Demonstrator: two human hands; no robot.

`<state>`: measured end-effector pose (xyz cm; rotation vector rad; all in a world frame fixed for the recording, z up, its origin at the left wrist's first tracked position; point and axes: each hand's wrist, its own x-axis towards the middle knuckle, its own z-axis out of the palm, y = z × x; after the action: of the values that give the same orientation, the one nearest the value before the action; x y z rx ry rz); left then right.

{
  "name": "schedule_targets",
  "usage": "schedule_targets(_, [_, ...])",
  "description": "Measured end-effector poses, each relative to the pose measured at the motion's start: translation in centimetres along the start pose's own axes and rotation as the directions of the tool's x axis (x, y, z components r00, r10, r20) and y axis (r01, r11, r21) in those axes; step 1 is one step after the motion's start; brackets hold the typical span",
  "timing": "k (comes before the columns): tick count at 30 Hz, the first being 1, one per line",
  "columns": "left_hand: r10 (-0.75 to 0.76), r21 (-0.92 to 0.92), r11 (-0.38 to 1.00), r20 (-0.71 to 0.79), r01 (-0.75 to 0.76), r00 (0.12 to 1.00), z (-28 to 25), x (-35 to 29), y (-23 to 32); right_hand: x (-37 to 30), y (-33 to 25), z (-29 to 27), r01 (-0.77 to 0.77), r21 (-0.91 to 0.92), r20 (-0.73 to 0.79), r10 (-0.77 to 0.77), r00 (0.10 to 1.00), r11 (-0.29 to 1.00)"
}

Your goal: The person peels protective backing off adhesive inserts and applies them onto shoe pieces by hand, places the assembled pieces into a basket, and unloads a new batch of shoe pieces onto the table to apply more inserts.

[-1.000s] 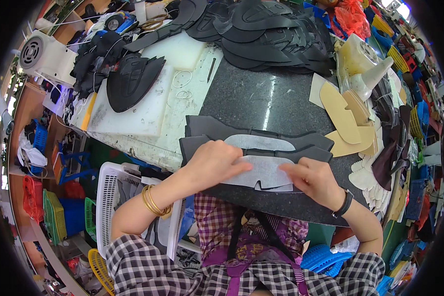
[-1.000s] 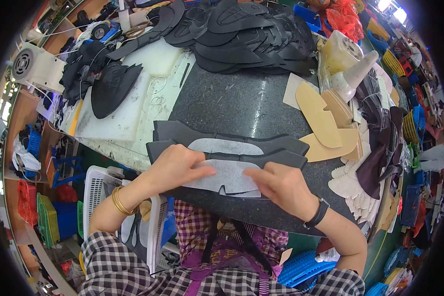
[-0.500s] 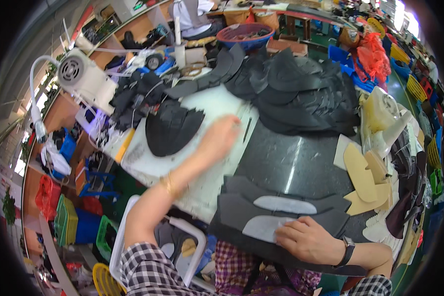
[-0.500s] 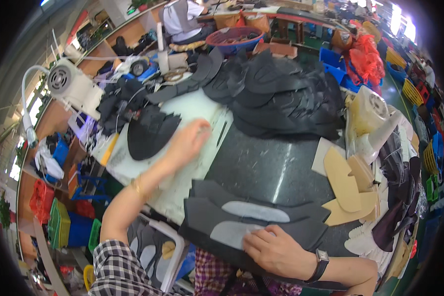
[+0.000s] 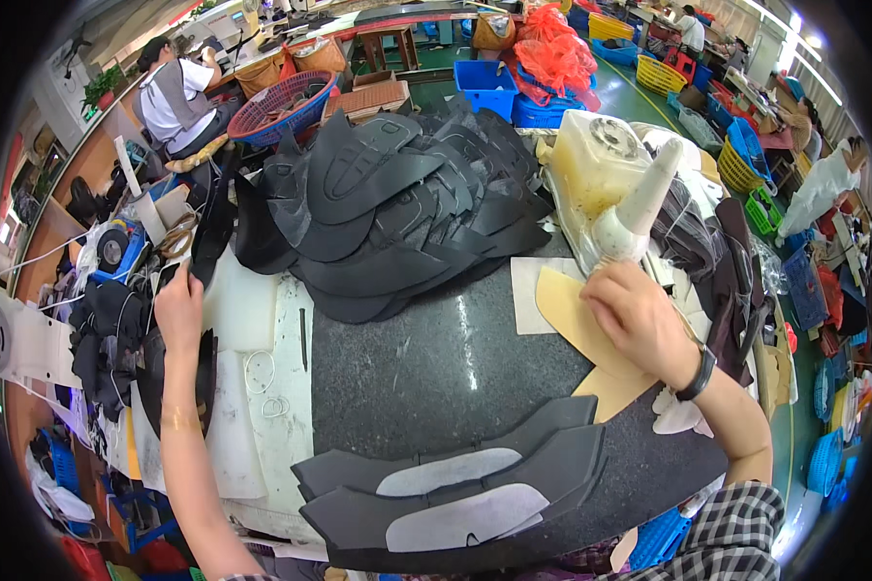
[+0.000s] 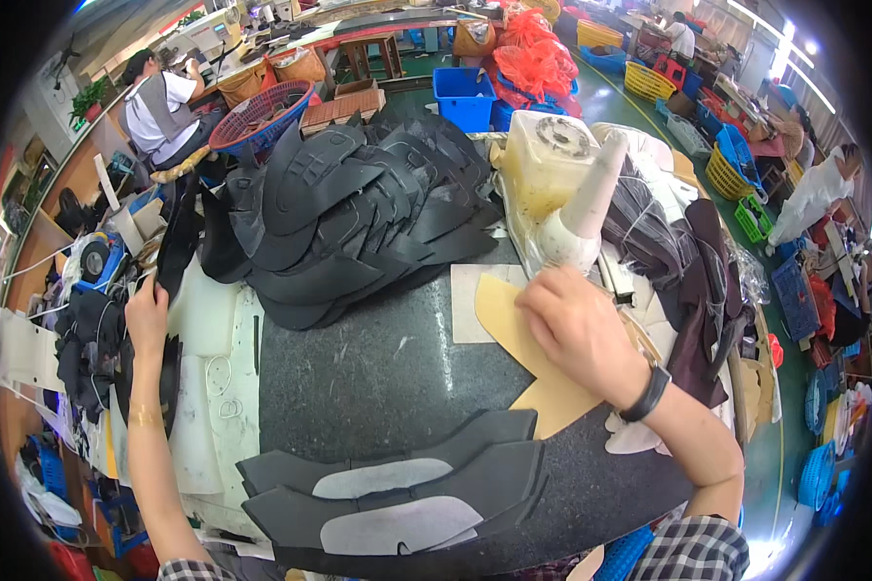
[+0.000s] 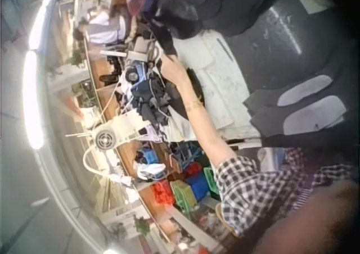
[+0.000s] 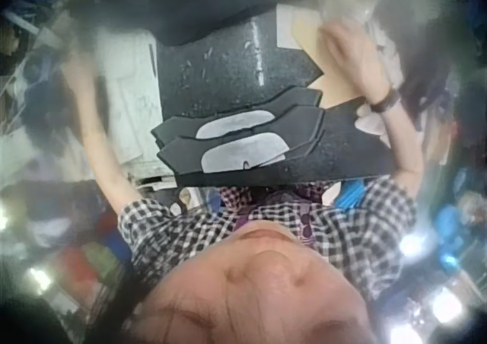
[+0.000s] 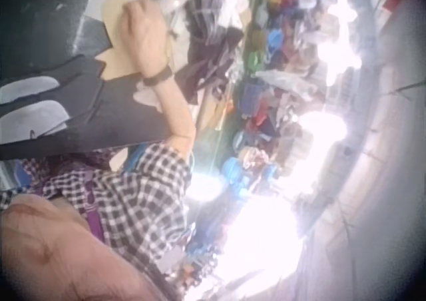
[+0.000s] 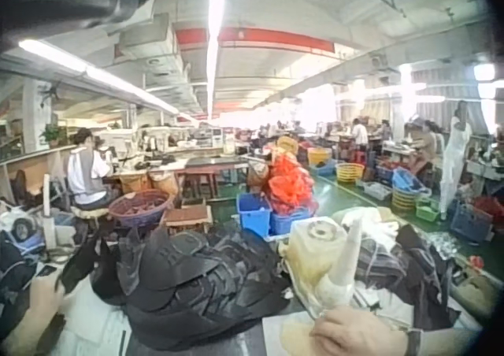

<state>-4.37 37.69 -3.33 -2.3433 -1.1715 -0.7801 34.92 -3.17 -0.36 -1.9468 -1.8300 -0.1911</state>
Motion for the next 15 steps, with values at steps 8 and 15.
schedule_targets(8, [0.301,-0.261,0.934,0.212,-0.243,0.93,-14.8,-7.8,9.1,0.4,-3.4,1.9,-0.07,-0.42,0.146,0.143,0.979,0.905])
schedule_targets(15, [0.628,-0.414,0.745,0.169,-0.523,0.76,-25.2,-14.7,22.1,-0.1,-2.4,2.5,0.0,-0.391,0.111,0.048,0.993,0.92])
